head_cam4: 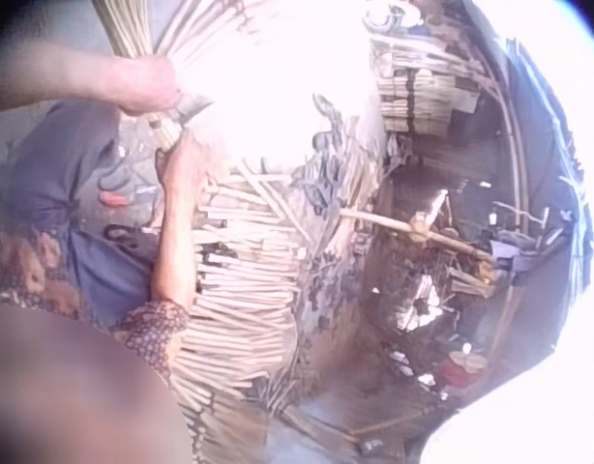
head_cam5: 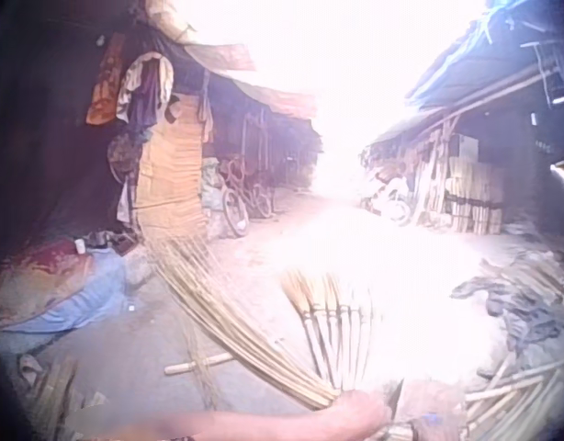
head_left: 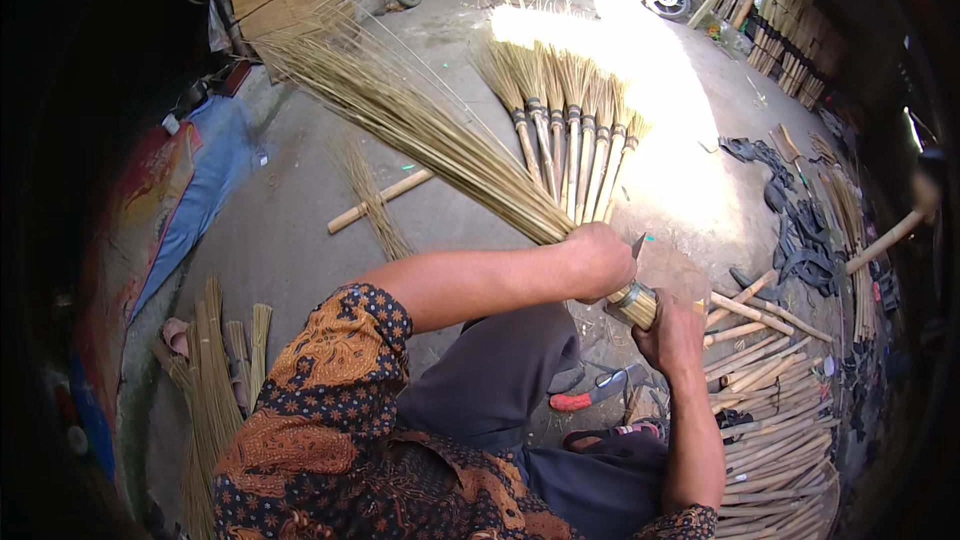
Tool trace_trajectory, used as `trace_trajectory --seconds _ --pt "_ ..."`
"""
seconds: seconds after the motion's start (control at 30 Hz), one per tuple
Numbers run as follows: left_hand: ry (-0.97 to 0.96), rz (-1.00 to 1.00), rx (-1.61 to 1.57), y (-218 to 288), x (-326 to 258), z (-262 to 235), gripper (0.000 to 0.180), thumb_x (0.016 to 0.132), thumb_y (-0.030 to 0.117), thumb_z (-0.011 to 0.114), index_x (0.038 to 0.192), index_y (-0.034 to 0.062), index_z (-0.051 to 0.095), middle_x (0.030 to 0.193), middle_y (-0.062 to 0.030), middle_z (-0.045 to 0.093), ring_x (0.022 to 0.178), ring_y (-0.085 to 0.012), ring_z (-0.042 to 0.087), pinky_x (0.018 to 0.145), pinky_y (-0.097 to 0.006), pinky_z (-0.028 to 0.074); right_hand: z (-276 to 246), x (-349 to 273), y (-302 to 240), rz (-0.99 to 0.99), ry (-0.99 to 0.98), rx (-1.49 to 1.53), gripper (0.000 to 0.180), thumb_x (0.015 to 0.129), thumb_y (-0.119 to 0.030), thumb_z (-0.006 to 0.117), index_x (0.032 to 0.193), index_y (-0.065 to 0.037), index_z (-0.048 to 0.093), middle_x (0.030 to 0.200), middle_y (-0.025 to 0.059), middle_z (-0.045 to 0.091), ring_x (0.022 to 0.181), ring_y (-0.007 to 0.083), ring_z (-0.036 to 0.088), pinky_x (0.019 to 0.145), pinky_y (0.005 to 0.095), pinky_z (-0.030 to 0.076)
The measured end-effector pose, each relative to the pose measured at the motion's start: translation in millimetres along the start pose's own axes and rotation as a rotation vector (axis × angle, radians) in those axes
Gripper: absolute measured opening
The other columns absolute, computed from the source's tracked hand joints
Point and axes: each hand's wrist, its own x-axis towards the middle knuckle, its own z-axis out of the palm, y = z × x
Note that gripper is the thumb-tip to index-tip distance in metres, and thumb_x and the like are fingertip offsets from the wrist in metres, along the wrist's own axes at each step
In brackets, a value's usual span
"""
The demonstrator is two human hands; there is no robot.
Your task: The person assembles a broom by bundling straw, inserting a bamboo handle, and securing it with a knife and black straps. They repeat the process for multiple brooms, placing finished units aside.
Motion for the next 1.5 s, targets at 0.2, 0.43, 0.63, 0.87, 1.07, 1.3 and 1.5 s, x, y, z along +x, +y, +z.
trace_trajectory --seconds 0.2,0.43,0.63,0.87,1.07,1.3,1.5 --pt "0.083 0.044 -0.106 29 19 0 0.065 0.081 0.054 0.081 0.120 0.0038 0.065 0.100 -0.0152 0.077 0.093 -0.0327 0.076 0.077 -0.045 0.062 12 -8 9 -0.066 0.249 -0.110 0.042 0.075 -0.015 0.080 0.109 -0.005 0.058 0.089 0.0175 0.071 0.084 0.0381 0.070 0.077 0.0466 0.055" --pt "-0.125 -0.065 -0.111 8 19 3 0.046 0.087 0.036 0.076 0.117 0.0036 0.064 0.100 -0.0154 0.076 0.092 -0.0333 0.076 0.076 -0.046 0.062 -2 -15 32 -0.066 0.343 -0.251 0.040 0.085 -0.008 0.066 0.124 -0.003 0.059 0.090 0.0172 0.071 0.087 0.0366 0.070 0.085 0.0481 0.053" --pt "0.058 -0.285 -0.132 -116 -67 48 0.027 0.088 0.020 0.070 0.112 0.0080 0.066 0.112 -0.0138 0.074 0.106 -0.0345 0.072 0.089 -0.048 0.058 -5 -39 97 0.010 0.381 -0.285 0.022 0.080 -0.008 0.071 0.098 -0.007 0.059 0.091 0.0168 0.068 0.089 0.0386 0.067 0.082 0.0492 0.051" --pt "0.107 -1.206 -0.126 -262 -324 175 0.028 0.096 0.028 0.064 0.116 0.0092 0.064 0.111 -0.0211 0.072 0.105 -0.0433 0.068 0.088 -0.054 0.053 -17 -104 186 0.394 0.407 -0.273 0.029 0.079 -0.009 0.074 0.105 -0.004 0.061 0.093 0.0226 0.069 0.091 0.0455 0.066 0.080 0.0532 0.052" --pt "-0.695 -1.893 -0.329 -177 -576 341 0.075 0.085 0.048 0.076 0.142 0.0004 0.060 0.149 -0.0235 0.056 0.138 -0.0378 0.055 0.112 -0.048 0.046 24 -139 229 0.697 0.379 -0.032 0.031 0.083 -0.010 0.068 0.110 0.004 0.059 0.089 0.0270 0.065 0.082 0.0421 0.062 0.079 0.0484 0.051" --pt "0.040 -2.061 -1.044 -88 -397 503 0.131 0.076 0.078 0.074 0.149 -0.0223 0.032 0.155 -0.0388 0.040 0.149 -0.0463 0.038 0.121 -0.047 0.035 71 -87 185 0.635 0.215 0.240 0.023 0.085 -0.008 0.069 0.102 0.004 0.059 0.082 0.0148 0.062 0.076 0.0268 0.058 0.075 0.0421 0.050" --pt "0.182 -2.188 -1.179 -155 -188 505 0.134 0.070 0.080 0.078 0.151 -0.0164 0.032 0.154 -0.0348 0.042 0.145 -0.0463 0.042 0.120 -0.051 0.037 61 -61 136 0.545 0.121 0.085 0.022 0.084 -0.006 0.068 0.102 0.004 0.058 0.083 0.0174 0.061 0.077 0.0270 0.057 0.075 0.0437 0.050"
